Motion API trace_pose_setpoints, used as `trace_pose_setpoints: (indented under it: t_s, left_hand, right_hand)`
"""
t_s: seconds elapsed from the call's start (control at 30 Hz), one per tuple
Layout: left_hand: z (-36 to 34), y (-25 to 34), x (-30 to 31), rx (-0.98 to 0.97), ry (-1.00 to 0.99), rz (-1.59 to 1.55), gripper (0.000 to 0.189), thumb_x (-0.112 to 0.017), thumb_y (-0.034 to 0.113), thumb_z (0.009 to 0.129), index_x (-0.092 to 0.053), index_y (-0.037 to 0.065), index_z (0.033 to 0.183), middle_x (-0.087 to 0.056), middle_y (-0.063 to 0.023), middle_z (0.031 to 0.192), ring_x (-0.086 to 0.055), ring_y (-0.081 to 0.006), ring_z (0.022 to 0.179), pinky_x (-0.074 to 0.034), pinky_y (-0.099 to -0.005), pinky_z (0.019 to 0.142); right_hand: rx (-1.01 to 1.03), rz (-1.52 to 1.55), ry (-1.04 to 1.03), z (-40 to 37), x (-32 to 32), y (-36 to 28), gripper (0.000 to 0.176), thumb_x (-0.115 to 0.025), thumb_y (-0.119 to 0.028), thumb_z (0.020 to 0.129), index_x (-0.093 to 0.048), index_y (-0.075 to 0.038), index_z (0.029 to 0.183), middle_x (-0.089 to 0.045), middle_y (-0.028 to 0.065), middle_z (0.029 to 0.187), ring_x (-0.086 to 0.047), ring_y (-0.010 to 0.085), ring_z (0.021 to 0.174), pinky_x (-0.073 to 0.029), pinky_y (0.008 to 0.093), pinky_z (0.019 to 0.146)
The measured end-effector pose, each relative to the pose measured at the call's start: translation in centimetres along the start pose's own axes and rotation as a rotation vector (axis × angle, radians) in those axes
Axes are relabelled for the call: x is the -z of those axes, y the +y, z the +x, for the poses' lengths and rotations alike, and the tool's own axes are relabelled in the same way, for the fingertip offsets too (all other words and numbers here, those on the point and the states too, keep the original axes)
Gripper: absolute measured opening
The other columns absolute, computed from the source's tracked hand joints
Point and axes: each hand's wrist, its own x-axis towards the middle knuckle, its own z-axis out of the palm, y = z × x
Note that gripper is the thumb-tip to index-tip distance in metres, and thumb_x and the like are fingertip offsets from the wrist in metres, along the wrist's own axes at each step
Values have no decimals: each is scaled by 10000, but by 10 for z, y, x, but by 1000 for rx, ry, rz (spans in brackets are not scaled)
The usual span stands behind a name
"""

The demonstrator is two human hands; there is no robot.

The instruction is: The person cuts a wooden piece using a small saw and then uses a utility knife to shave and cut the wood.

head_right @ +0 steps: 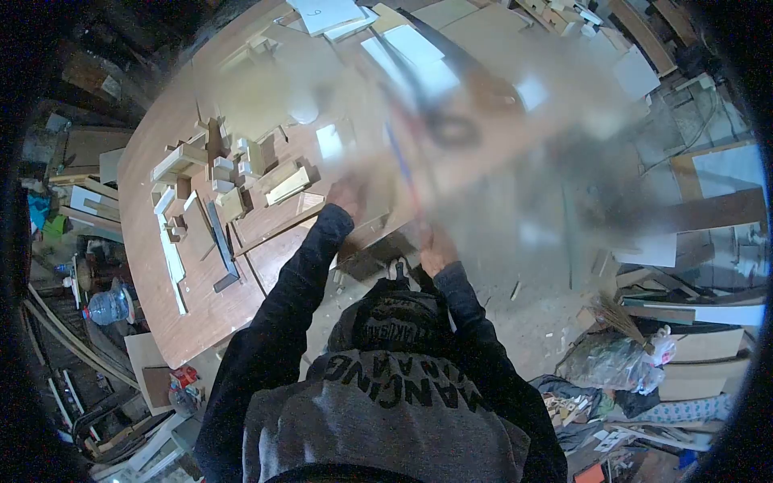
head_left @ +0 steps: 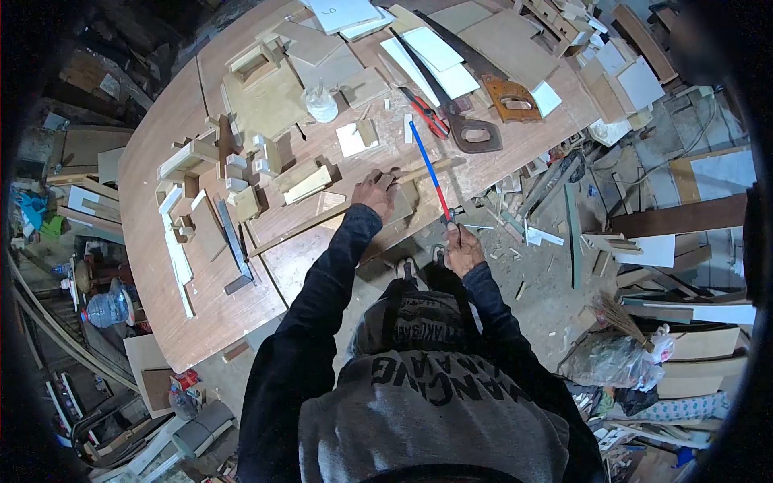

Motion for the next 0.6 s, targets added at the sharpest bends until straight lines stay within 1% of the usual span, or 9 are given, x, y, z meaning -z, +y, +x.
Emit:
trace_pose_setpoints:
  t_s: [0.03,0.1,0.13,0.2,0.23,0.3,0.4,0.53,0.6]
  left_hand:
    - [-1,4,1,3,-1,-1,342,-561,179,799,-540,161,1140,-533,-157,1023,-537,-350,905,-434,-456,737]
    - [-5,11,2,52,76,18,392,-595,186,764,-530,154,1150,-496,-131,1080,-476,-320,1011,-402,-452,788]
    - [-7,13,1,56,75,16,392,-595,186,764,-530,154,1150,-496,-131,1080,-476,-320,1011,-402,-452,788]
    - [-11,18,-1,106,49,186,428,-621,196,730,-531,128,1143,-477,-117,1106,-430,-305,1049,-372,-448,822]
    - [-13,20,-2,109,49,183,428,-621,196,730,-531,128,1143,-477,-117,1106,-430,-305,1049,-372,-448,822]
    - [-15,23,-3,96,71,220,426,-628,214,720,-538,96,1120,-483,-105,1098,-409,-287,1057,-336,-441,858]
    - [-18,22,-6,112,93,203,409,-625,243,720,-552,95,1094,-482,-98,1097,-400,-278,1060,-321,-431,864]
    - [-20,19,-9,82,138,226,407,-623,271,718,-560,90,1077,-476,-93,1103,-393,-274,1059,-312,-418,866]
    - [-20,20,-10,129,101,250,416,-634,282,701,-566,98,1068,-466,-87,1114,-387,-269,1058,-303,-406,866]
  right_hand:
    - [-1,0,-4,-1,6,-7,367,-354,-359,940,-507,-28,897,-488,116,564,-529,228,505,-439,345,495]
    - [-354,78,-193,-5,14,-17,304,-386,-305,928,-498,-24,894,-523,157,629,-568,280,618,-452,382,560]
    - [-355,76,-197,-10,13,-14,304,-386,-305,928,-498,-24,894,-523,157,629,-568,280,618,-452,382,560]
    - [248,-364,6,-18,13,-10,266,-420,-289,912,-485,-32,884,-527,163,627,-568,323,652,-449,419,593]
    - [250,-365,3,-20,17,-14,266,-420,-289,912,-485,-32,884,-527,163,627,-568,323,652,-449,419,593]
    - [-221,-187,-363,-23,28,-23,323,-431,-259,903,-508,6,1071,-589,211,983,-566,374,878,-460,431,729]
    - [-362,-80,-323,-29,30,-31,299,-442,-220,893,-512,-11,1095,-599,194,974,-582,362,844,-471,414,707]
    - [-272,-132,-346,-29,40,-43,318,-437,-265,898,-505,-32,1103,-600,199,940,-579,385,812,-473,424,701]
    - [-258,-184,-379,-27,44,-50,343,-386,-344,920,-492,-63,1087,-601,200,921,-571,417,791,-467,450,703]
